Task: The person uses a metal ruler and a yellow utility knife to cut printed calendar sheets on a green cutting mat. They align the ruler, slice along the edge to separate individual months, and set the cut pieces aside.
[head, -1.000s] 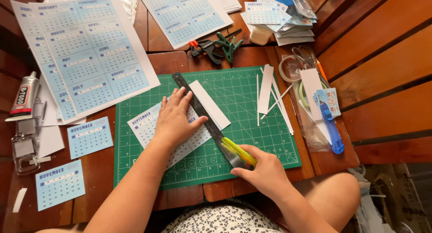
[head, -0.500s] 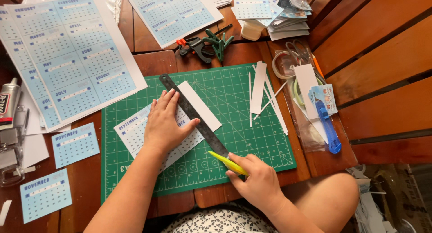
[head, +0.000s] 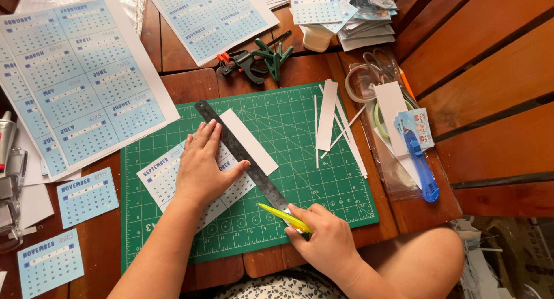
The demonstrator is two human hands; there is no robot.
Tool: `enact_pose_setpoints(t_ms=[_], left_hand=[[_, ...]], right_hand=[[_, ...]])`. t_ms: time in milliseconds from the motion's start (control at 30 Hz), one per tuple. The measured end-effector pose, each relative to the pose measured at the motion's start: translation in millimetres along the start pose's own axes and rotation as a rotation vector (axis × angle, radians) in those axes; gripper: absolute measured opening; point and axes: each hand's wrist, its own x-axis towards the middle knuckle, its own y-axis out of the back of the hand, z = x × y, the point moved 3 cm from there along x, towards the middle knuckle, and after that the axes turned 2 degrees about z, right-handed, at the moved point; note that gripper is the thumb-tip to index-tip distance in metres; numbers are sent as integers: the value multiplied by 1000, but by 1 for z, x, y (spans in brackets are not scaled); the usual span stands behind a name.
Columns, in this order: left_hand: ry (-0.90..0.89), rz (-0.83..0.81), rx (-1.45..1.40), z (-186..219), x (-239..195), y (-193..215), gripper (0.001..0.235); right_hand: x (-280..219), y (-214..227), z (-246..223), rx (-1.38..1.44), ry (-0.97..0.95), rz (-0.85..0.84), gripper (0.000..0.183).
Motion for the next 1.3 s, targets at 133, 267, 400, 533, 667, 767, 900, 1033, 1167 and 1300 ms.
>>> enact_pose_setpoints(t_ms=[133,267,400,533,667,767,900,1033,1167,1300], left_hand=[[-6,17,1,-1,0,-1,105],[-11,21,2,-1,1,-1,105],[-28,37,6,-2,0,-3,105],[-26,44,-9,-1,0,-2,104],[-20,37,-2,-1,1,-2,104],[-31,54,-1,-2,0,-3,104],[-45,58,-2,-1,0,-3,104],[-32,40,3,-1,0,-3,103],[-40,51,5,0,0,-1,103],[-48,65,4,0,0,-2,103]], right_hand=[[0,-2,1,6,-4,9,50],[0,-1,0,7,11,11,49],[0,0,0,10,1,-2,50],[0,-1,1,6,20,20,49],[0,-2,2,5,22,9,49],[0,-1,1,5,32,9,49],[0,0,0,-2,47,7,49],[0,0,-1,-5,41,-13,48],[1,0,0,-4,47,-22,48],[2,2,-2,4,39,-46,49]])
